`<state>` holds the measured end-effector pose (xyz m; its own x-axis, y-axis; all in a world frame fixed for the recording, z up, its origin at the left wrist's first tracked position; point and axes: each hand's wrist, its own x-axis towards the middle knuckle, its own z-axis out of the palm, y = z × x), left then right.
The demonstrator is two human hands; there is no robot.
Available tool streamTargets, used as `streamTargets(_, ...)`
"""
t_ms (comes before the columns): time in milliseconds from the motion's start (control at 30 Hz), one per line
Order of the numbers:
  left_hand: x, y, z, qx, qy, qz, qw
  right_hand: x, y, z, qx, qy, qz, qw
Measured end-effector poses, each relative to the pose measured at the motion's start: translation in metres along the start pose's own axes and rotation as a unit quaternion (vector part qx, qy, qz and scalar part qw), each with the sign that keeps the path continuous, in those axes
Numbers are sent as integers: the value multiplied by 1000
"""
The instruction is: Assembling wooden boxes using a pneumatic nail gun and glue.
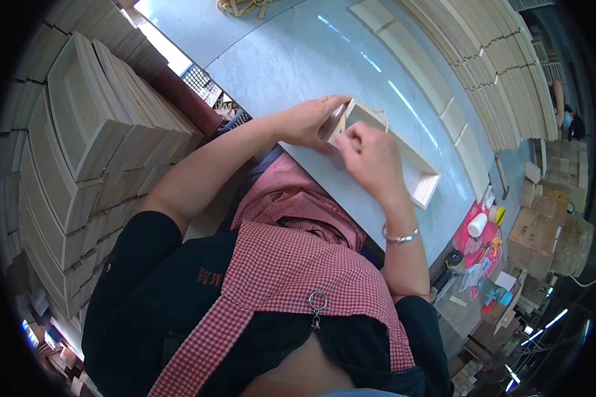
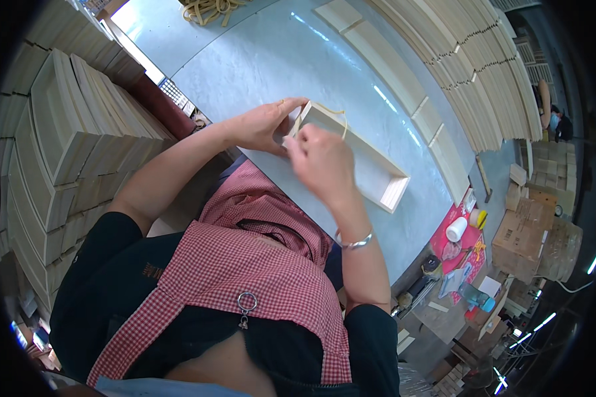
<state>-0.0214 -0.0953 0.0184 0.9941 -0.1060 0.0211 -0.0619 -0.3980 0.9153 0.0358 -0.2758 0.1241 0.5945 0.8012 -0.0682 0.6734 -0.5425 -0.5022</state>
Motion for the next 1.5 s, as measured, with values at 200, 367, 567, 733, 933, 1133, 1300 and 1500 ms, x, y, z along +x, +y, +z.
streamTargets(200, 15, -14, 4, 237, 71, 102, 963, -45, -19, 70, -17, 57, -31, 998)
streamTargets(367, 11, -5, -5, 253, 43, 56, 965, -134, 68, 35, 37, 177, 52, 982)
streamTargets(567, 7, 5, -9, 243, 6, 11, 970, -187, 155, -37, -54, 218, 189, 956)
streamTargets(733, 12, 9, -8, 249, -8, -2, 969, -147, 208, -44, 12, 162, 160, 974)
streamTargets(933, 8, 2, -6, 265, -6, 9, 964, -145, 228, -25, 51, 110, 94, 988)
streamTargets(1133, 7, -1, -1, 351, 17, 62, 934, -152, 223, -11, 79, 170, 89, 978)
streamTargets(1300, 5, 11, -14, 111, 5, -12, 994, -152, 215, -8, 40, 185, 64, 980)
streamTargets(1500, 3, 27, 0, -177, 65, -208, 960, -155, 209, -4, 26, 195, 63, 978)
